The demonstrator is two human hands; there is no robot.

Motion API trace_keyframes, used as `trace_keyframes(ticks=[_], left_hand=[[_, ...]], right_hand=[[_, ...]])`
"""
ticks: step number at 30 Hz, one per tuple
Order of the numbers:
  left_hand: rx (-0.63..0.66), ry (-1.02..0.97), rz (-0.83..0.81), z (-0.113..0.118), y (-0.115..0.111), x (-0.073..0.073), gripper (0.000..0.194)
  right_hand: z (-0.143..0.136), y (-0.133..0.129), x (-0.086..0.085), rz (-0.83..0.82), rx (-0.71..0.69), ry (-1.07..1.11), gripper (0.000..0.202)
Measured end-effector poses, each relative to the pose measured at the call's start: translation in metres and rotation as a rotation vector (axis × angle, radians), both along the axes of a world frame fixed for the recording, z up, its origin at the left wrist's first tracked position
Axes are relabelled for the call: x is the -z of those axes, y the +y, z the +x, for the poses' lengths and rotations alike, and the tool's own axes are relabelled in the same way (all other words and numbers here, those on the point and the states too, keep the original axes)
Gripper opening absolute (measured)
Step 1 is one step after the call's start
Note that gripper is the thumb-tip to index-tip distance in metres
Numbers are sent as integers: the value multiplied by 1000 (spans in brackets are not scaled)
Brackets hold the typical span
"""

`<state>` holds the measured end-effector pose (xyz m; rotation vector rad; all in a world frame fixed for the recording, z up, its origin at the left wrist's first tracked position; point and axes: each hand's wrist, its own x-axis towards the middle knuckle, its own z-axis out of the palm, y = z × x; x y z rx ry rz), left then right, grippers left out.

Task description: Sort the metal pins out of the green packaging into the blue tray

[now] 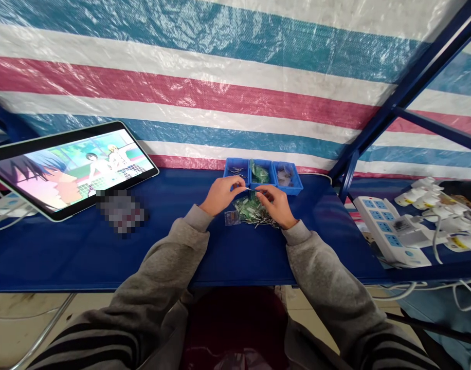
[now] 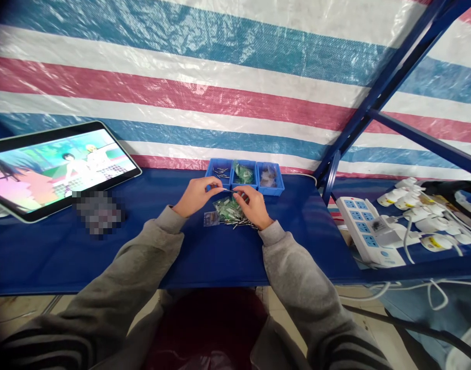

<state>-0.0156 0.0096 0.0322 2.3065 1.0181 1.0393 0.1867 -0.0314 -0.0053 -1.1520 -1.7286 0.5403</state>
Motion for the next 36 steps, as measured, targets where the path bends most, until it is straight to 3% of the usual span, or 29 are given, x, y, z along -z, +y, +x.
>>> trace_keyframes(ticks=[4,9,14,23,36], left_hand=[[-47,-157,-1,22,-12,18,24],[-100,-268,-63,25,-15,33,23],[-76,-333,-170,25,-18,34,28],[-58,-445,-191,28,-20,39,26],[-12,-636,-380,29,-21,36,29]], right_hand=[[0,0,0,17,32,35,30],[0,1,2,24,84,80,28],[0,2,2,8,87,80,29],[-1,-1,0,-27,50,25,42],[-1,2,5,-1,46,109,23]])
